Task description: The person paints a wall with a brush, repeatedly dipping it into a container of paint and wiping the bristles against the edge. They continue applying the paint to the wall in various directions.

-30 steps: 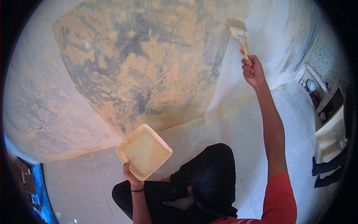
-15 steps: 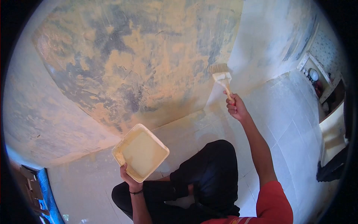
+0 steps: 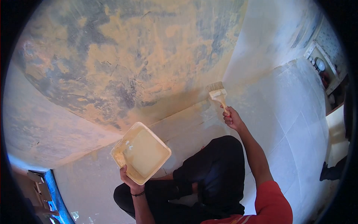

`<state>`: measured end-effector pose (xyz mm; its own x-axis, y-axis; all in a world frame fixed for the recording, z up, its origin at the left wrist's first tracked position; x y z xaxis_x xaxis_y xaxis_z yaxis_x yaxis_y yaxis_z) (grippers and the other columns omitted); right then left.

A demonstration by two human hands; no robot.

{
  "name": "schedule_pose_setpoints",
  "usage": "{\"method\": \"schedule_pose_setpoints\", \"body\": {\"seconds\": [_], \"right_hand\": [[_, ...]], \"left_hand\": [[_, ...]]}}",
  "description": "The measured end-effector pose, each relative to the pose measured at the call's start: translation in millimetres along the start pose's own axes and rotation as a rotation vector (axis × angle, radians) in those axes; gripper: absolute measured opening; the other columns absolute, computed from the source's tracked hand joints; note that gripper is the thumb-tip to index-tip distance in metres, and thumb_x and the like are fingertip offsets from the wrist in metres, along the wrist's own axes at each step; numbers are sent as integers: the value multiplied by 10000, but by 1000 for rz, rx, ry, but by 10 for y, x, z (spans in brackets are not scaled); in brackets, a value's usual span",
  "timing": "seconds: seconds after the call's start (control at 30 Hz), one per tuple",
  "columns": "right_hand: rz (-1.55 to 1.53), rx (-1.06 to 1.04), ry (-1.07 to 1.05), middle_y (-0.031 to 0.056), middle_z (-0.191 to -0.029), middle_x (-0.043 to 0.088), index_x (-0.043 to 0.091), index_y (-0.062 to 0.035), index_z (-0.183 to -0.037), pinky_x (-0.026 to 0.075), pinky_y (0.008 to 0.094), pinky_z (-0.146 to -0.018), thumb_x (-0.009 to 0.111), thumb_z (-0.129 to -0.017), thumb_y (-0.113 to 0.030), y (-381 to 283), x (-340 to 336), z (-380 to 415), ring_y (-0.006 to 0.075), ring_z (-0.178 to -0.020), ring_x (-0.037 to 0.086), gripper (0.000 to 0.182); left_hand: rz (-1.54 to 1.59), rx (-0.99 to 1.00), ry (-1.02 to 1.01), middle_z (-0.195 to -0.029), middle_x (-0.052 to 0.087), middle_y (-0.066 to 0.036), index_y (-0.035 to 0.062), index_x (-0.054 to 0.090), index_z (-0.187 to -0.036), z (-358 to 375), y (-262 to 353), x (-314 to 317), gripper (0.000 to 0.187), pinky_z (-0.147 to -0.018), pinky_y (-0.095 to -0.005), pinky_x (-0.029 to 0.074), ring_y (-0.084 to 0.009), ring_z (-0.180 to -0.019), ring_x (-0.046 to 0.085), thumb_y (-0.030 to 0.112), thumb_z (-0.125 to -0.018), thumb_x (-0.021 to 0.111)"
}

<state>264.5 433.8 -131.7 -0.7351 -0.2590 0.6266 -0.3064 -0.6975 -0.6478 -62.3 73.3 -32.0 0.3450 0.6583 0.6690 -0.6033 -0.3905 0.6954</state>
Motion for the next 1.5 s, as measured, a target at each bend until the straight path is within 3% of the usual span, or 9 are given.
{"method": "schedule_pose_setpoints", "body": {"seconds": [0.27, 0.57, 1.2, 1.5], "right_hand": [[66, 136, 112, -22, -636, 411, 490, -99, -1079, 219, 172, -302, 413, -870, -218, 283, -347, -7, 32, -368, 252, 253], [109, 208, 140, -28, -620, 405, 484, -105, -1045, 217, 164, -294, 424, -860, -212, 367, -395, -181, 25, -370, 267, 222], [359, -233, 23, -43, -615, 408, 511, -70, -1085, 207, 148, -278, 448, -873, -220, -1805, 1448, 1083, -4, -358, 262, 267], [295, -559, -251, -35, -621, 403, 469, -44, -1172, 224, 147, -276, 393, -905, -183, -3047, 2734, 1691, 7, -359, 264, 310]], "left_hand": [[-34, 9, 40, -1109, 556, -138, -20, 438, -1203, -13, -14, 15, 541, -841, -358, 462, -265, -993, 560, 314, -781, 497], [-20, -5, 37, -1127, 549, -128, 12, 407, -1244, -39, -38, -56, 565, -838, -375, 478, -265, -1001, 564, 323, -784, 509], [90, -10, -25, -1113, 553, -117, 8, 441, -1212, 64, 46, 15, 512, -855, -357, 456, -256, -1005, 555, 295, -791, 498], [121, 23, -63, -1117, 553, -115, 13, 442, -1211, 120, 133, 88, 493, -856, -362, 458, -254, -1004, 557, 291, -806, 483]]}}
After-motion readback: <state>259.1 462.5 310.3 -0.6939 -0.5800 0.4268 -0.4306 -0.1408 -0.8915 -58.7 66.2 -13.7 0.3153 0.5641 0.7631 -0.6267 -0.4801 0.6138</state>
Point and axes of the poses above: each hand's wrist, its own z-axis away from the middle knuckle, its own x-axis out of the palm, y = z × x, the point moved 10 cm from there along -z, towards the middle knuckle
